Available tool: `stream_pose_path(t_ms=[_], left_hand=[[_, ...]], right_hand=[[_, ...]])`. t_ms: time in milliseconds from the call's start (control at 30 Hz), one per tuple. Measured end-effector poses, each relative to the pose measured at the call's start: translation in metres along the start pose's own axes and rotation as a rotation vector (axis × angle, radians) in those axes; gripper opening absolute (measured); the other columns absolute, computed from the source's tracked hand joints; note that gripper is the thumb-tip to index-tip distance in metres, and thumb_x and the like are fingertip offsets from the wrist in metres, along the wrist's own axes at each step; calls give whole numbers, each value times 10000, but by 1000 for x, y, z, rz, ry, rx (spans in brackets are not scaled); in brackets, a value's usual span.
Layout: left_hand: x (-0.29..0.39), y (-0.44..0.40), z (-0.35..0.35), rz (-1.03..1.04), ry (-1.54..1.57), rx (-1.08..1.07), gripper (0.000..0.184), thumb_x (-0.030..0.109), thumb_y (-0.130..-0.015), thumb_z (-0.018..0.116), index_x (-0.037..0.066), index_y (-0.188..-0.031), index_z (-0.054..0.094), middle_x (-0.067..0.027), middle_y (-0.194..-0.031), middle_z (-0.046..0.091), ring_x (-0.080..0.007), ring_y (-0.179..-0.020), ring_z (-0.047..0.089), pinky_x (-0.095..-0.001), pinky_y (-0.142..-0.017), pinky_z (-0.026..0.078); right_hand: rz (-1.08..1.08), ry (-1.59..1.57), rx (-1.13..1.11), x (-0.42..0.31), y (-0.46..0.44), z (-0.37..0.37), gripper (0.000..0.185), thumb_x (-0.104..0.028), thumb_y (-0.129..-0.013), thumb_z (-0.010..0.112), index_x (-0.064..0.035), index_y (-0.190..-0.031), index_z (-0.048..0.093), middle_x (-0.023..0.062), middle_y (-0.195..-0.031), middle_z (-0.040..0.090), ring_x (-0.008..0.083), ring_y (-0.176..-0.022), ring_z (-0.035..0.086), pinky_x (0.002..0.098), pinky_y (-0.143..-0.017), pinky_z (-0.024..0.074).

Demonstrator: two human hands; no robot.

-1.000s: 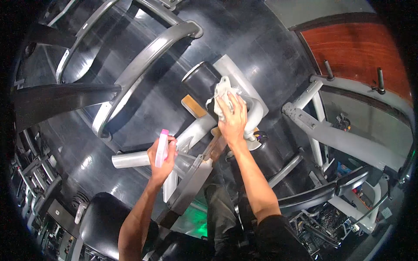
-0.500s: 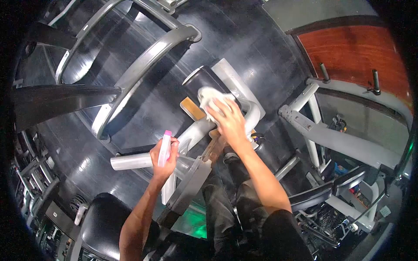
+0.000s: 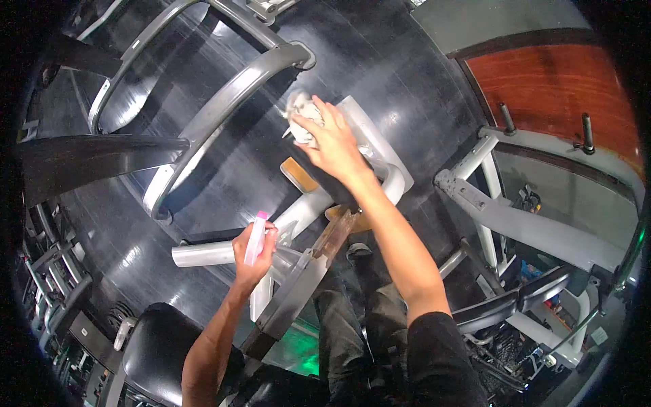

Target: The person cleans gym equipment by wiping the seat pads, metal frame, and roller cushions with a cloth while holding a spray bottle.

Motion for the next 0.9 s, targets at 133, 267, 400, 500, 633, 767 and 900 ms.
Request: stream_pose_path(t_ms=[133,267,400,500,633,767,900], left_hand=[[-4,1,-1,-9,-11,-8,64,66,-940,633,6,-960,641,-47,-751,662,-88,-566,612,-244,-540,490],[-7,0,-4,16,-101,-24,79,76,-946,632,0,-969,637,-53,-766,671,-93,-556,612,-244,-535,491],[-10,0,-3,-10,-117,-50,82,77,-942,637,2,-978,634,-56,-751,668,-99,-550,614,-248,-532,492],[-4,-1,-3,52,-100,-18,81,79,-942,638,5,-972,634,-51,-723,657,-100,-549,620,-251,-527,492],[-4,-2,-2,10,-92,-28,78,81,-944,635,8,-970,635,-49,-723,653,-102,-551,622,-255,-522,491],[-4,-2,-4,13,-75,-2,70,72,-935,641,15,-975,639,-50,-734,655,-100,-547,616,-254,-521,486],[2,-4,-5,34,-75,3,72,76,-931,650,17,-971,642,-40,-699,641,-87,-540,603,-254,-516,485]], right_hand=[[65,14,-46,5,6,5,492,-104,-788,738,-234,-1255,653,133,-1467,457,398,-1349,419,485,-1102,380],[-27,48,-39,11,20,1,639,4,-702,707,-260,-1280,644,70,-1430,509,369,-1338,434,472,-1103,386],[42,23,-35,11,75,-18,678,37,-666,693,-266,-1271,655,47,-1406,532,360,-1321,449,453,-1090,407],[76,74,-37,9,121,-27,636,44,-641,691,-256,-1201,701,31,-1368,562,355,-1298,461,436,-1063,438],[273,-20,33,20,135,-47,453,16,-714,668,-203,-1103,740,89,-1231,633,342,-1131,583,424,-988,480],[521,-411,382,47,104,-62,371,-8,-921,562,-15,-1289,602,143,-1310,622,241,-1180,603,332,-1017,452],[310,-385,442,25,25,-50,495,-41,-896,609,-41,-1383,523,178,-1370,567,303,-1216,578,387,-1032,441]])
Point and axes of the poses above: each hand's wrist, its own y-axis away from the middle knuckle, its own z-axis out of the palm, x = y × z, the point moved 6 cm from there along -y, towards the middle knuckle
